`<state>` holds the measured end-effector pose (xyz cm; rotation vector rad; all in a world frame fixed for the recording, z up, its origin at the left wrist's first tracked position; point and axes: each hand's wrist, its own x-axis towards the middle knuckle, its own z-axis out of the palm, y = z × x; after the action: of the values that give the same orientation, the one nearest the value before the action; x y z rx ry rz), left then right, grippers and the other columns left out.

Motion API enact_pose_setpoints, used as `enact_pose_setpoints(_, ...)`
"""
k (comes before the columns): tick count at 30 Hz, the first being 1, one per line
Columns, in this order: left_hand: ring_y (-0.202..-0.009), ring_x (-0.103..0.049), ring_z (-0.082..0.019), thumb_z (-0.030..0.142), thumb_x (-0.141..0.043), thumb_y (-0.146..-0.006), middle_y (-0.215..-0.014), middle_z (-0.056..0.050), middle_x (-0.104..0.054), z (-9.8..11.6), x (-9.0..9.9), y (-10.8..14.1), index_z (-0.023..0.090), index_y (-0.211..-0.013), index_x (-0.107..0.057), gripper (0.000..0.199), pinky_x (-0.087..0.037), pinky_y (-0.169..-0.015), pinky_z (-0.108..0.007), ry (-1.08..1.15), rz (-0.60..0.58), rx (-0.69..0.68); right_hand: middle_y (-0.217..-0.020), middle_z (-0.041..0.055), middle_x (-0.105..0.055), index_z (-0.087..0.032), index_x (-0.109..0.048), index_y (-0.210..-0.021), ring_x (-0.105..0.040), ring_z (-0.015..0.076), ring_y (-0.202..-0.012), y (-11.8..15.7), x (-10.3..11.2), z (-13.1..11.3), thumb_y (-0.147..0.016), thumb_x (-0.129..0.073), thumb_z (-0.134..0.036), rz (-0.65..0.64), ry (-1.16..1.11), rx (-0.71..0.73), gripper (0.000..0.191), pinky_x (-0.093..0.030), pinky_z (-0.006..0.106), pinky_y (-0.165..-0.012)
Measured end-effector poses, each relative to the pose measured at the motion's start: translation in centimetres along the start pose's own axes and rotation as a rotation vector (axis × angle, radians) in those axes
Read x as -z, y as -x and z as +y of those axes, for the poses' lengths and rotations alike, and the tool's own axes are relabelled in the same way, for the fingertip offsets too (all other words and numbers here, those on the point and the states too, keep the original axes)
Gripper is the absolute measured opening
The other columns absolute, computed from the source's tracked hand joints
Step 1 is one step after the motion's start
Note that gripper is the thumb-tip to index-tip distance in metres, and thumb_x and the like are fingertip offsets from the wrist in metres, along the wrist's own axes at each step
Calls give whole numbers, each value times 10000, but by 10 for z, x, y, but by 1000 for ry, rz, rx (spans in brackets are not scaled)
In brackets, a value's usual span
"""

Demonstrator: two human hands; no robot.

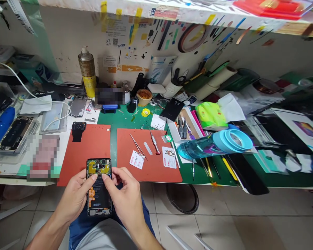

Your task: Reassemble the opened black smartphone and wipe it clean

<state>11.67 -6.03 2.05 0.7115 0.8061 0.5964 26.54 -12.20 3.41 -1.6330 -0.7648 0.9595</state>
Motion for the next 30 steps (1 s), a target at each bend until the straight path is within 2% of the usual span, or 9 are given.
enact_pose_setpoints(9,-1172,-741,-279,392,-731,-1009,-1270,-106,-790,-2,1,-1,206,-1335,-725,375,-574,-1026,-399,-24,7,-12,-767,6,-601,-196,-845,-950,-542,171,-707,-4,0,-4,-900,-783,-469,5,23,7,284,-483,287,-651)
enact_pose_setpoints(17,-1108,-760,-277,406,-728,-1008,-1205,-117,-805,-1,-4,0,183,-1296,-745,365,-573,-1001,-404,-14,-33,-49,-788,8,-607,-196,-836,-955,-543,179,-741,-3,3,6,-880,-813,-505,-21,-27,-31,319,-487,303,-682)
enact_pose_setpoints(23,-1031,-767,-275,473,-756,-973,-1152,-123,-815,1,-4,2,160,-1239,-764,410,-576,-928,-383,-55,-5,-78,-882,55,-702,-189,-841,-1025,-621,216,-809,-5,5,11,-838,-839,-557,-88,-60,-99,413,-540,352,-756)
enact_pose_setpoints(30,-1065,-763,-289,444,-769,-967,-1166,-131,-812,2,3,0,170,-1254,-772,397,-576,-957,-409,-32,4,-64,-830,39,-688,-195,-847,-1035,-631,203,-762,-8,2,12,-879,-824,-529,-81,-51,-35,369,-547,332,-694)
